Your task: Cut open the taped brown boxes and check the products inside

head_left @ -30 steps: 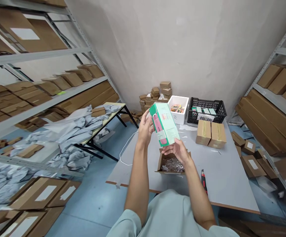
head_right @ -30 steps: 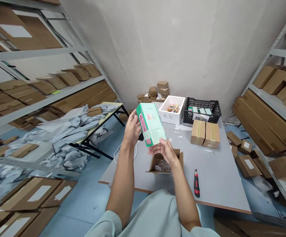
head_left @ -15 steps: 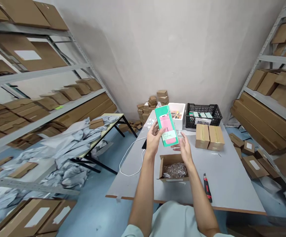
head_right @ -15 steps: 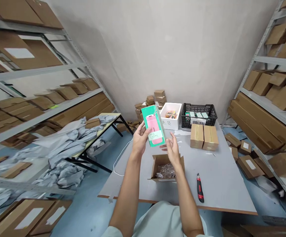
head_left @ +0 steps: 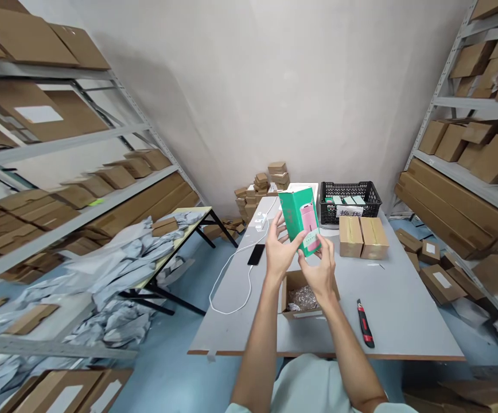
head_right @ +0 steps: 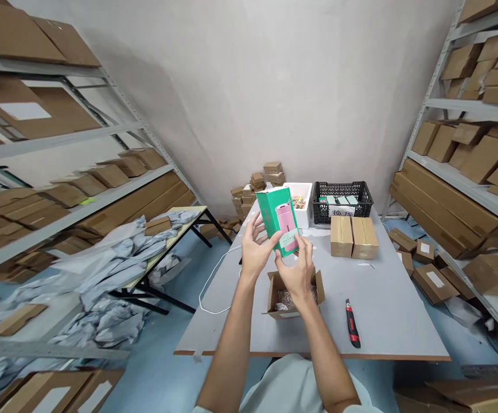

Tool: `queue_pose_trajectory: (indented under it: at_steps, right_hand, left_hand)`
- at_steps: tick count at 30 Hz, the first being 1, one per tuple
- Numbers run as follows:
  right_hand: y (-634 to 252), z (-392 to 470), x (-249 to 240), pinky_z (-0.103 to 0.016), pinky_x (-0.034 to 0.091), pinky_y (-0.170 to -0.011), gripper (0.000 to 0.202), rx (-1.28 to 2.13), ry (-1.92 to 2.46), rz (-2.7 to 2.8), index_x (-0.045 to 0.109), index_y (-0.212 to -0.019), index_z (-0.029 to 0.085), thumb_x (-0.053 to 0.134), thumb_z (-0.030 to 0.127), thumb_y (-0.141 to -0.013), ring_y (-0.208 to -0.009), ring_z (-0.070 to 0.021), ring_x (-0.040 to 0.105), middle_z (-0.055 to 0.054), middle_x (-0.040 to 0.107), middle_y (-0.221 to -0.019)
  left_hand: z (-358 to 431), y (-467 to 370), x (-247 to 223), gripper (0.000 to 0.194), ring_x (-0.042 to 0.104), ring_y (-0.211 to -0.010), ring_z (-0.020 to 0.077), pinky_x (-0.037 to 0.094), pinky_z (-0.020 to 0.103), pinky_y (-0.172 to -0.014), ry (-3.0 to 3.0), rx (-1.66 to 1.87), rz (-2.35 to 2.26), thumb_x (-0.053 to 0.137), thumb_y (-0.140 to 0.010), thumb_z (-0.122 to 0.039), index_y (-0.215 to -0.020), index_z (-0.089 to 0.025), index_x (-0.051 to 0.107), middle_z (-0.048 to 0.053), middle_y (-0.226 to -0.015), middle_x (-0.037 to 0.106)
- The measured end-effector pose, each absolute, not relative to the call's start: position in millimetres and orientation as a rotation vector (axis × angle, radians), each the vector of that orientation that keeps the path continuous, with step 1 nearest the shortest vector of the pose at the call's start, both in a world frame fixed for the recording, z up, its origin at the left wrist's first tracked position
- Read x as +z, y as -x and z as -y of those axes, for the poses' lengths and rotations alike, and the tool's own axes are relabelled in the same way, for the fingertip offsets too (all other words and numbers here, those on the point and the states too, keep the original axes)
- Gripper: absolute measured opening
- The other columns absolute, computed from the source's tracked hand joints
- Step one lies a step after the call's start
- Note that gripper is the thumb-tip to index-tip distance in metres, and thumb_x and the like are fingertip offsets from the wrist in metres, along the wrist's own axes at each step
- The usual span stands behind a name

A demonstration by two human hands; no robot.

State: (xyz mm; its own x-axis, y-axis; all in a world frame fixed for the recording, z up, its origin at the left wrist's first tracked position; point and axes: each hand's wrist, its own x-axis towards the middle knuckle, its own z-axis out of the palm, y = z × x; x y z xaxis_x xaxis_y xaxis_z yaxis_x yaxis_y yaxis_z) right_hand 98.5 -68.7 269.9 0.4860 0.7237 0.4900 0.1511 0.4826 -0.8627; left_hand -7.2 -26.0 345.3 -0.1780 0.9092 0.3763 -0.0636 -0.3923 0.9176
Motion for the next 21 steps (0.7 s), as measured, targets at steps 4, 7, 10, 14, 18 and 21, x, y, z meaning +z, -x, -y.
queue_pose_trajectory:
  at_steps: [4, 7, 10, 14, 18, 21]
  right_hand:
    - [-102, 66, 278, -0.049, 0.071, -0.101, 0.060, 0.821, 0.839, 0.854, 0.070, -0.140, 0.026, 0.090, 0.054, -0.091, -0.126, -0.0331, 0.076, -0.018, 0.073, -0.146]
    - [-100, 64, 283, -0.050, 0.072, -0.099, 0.061, 1.055, 0.716, 0.753, 0.070, -0.135, 0.025, 0.090, 0.060, -0.089, -0.129, -0.0346, 0.077, -0.017, 0.076, -0.143]
    - [-104, 61, 283, -0.048, 0.074, -0.097, 0.064, 1.155, 0.671, 0.744, 0.070, -0.136, 0.025, 0.091, 0.062, -0.088, -0.125, -0.0335, 0.079, -0.015, 0.078, -0.142]
    - [-123, 58, 285, -0.047, 0.074, -0.096, 0.057, 1.094, 0.762, 0.953, 0.078, -0.131, 0.025, 0.090, 0.063, -0.090, -0.122, -0.0339, 0.080, -0.014, 0.079, -0.137]
    - [-146, 61, 293, -0.047, 0.070, -0.105, 0.072, 0.871, 0.864, 1.000, 0.072, -0.153, 0.031, 0.095, 0.056, -0.089, -0.133, -0.0339, 0.076, -0.015, 0.074, -0.153]
    - [-160, 64, 296, -0.047, 0.071, -0.103, 0.098, 0.818, 0.882, 0.986, 0.057, -0.172, 0.035, 0.099, 0.052, -0.085, -0.133, -0.0336, 0.076, -0.015, 0.069, -0.161]
  left_hand:
    - [29, 28, 329, 0.099, 0.070, -0.147, 0.0388, 0.063, 0.043, -0.110, -1.211, 1.480, -0.945, 0.104, -0.075, -0.066, -0.157, -0.024, 0.068, 0.020, -0.155, 0.073]
    - [39, 34, 318, 0.084, 0.075, -0.138, 0.0396, 0.066, 0.045, -0.105, -1.130, 1.377, -0.902, 0.099, -0.079, -0.067, -0.144, -0.019, 0.076, 0.021, -0.148, 0.078]
    - [49, 32, 313, 0.069, 0.081, -0.123, 0.0367, 0.068, 0.045, -0.100, -1.162, 1.368, -0.890, 0.100, -0.080, -0.060, -0.130, -0.016, 0.082, 0.019, -0.134, 0.083]
    - [56, 27, 311, 0.062, 0.080, -0.119, 0.0328, 0.069, 0.042, -0.099, -1.207, 1.494, -1.034, 0.104, -0.075, -0.050, -0.123, -0.018, 0.083, 0.014, -0.125, 0.085]
    - [64, 13, 299, 0.061, 0.079, -0.119, 0.0322, 0.070, 0.043, -0.100, -1.242, 1.559, -1.153, 0.103, -0.075, -0.043, -0.127, -0.019, 0.080, 0.013, -0.126, 0.083]
    - [76, -5, 287, 0.066, 0.077, -0.122, 0.0319, 0.070, 0.043, -0.101, -1.343, 1.571, -1.265, 0.102, -0.076, -0.040, -0.135, -0.022, 0.079, 0.012, -0.130, 0.078]
